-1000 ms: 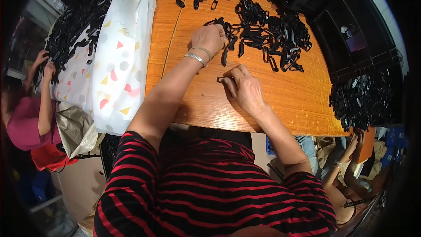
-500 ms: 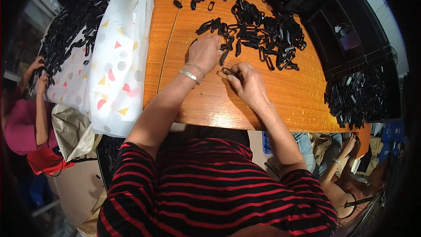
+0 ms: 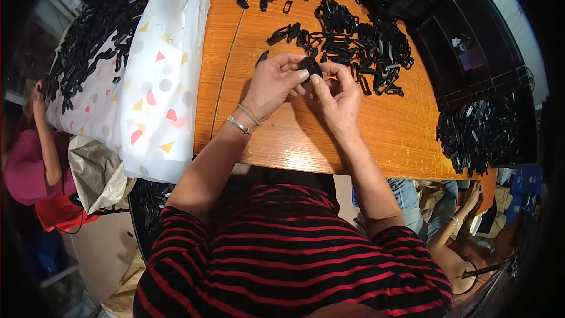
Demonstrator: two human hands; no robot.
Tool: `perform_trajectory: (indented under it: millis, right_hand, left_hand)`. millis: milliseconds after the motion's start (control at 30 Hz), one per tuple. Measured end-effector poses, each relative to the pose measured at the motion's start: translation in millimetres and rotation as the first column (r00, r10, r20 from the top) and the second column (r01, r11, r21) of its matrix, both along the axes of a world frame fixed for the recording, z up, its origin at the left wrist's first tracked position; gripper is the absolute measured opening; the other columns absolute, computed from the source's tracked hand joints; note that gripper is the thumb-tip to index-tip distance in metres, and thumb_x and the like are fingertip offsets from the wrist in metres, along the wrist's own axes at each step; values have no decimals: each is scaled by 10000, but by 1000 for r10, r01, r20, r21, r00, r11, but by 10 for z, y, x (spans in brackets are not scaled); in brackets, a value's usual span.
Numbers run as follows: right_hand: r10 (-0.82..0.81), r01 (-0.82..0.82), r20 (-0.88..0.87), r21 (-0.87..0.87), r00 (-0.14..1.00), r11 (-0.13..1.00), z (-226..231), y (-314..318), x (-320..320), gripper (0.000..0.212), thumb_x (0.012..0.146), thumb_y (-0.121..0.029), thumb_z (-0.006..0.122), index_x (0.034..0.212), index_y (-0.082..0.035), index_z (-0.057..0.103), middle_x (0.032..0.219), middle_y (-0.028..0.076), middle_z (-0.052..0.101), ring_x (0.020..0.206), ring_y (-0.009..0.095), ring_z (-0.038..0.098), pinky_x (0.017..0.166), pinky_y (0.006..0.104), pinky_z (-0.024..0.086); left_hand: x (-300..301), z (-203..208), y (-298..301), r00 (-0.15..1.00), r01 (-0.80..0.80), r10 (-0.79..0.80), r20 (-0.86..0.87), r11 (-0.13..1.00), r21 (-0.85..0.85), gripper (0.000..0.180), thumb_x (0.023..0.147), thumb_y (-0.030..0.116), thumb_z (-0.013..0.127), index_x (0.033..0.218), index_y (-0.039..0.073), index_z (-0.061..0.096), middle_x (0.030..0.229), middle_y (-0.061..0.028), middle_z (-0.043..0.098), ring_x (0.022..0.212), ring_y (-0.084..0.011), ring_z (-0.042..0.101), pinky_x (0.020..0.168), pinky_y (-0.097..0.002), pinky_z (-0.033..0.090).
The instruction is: Assembling small black plastic clip components by hand on a wooden table.
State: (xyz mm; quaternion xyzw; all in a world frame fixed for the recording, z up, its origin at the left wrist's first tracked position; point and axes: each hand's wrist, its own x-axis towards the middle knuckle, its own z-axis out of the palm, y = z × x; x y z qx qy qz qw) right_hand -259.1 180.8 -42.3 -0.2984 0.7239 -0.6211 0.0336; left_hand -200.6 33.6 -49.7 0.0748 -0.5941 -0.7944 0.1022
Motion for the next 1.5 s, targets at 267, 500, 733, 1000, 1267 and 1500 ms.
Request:
perform_trajectory:
  millis: [267,500,733,1000,1267,1500]
  right_hand:
    - [-35,41,-113,56,993,998,-98,-22,-21,196,863,-9,670,1046,33,614,834,15,613,661,41,550,581,193,465]
    - [-48,175,-538,186,842,967,-124,-100,112,285,756,0,729,1020,-20,623,838,131,580,640,212,624,570,291,505]
    - [-37,95,-323,165,946,982,-314,-168,359,393,764,-41,753,1052,-31,485,840,100,560,678,175,589,581,288,484]
    - [128,-105,-268,97,955,990,-318,-345,432,339,771,-87,768,974,-26,503,778,58,558,676,122,562,577,253,465]
    - [97,75,-505,311,858,948,-172,-865,-79,346,822,-265,718,1001,-5,579,895,196,626,722,363,642,645,435,519]
    - [222,179,-541,590,811,787,-304,-928,-172,312,817,-238,708,969,-8,562,881,243,614,707,400,634,594,462,497]
  left_hand:
    - [66,-42,-26,999,3,-3,-45,1000,4,279,925,85,606,1191,4,580,932,-16,632,682,-42,586,563,-162,448]
    - [153,-94,129,996,-47,41,-76,996,-79,246,951,112,572,1165,-6,590,868,-27,643,683,-51,584,585,-171,462]
    - [264,-202,48,985,-137,107,-132,960,-243,206,1001,164,475,991,0,599,834,-13,607,746,-71,569,664,-207,471]
    - [511,-188,-93,998,-64,64,-2,997,52,257,1016,253,470,918,48,591,777,19,591,687,-52,527,618,-205,434]
    - [271,-17,-634,912,-389,397,104,917,-89,230,977,250,528,933,35,601,771,-36,640,648,-98,596,586,-238,474]
    - [-413,-167,-938,922,-255,382,-54,498,-829,233,832,200,695,992,37,649,854,-62,673,744,-166,650,670,-281,512]
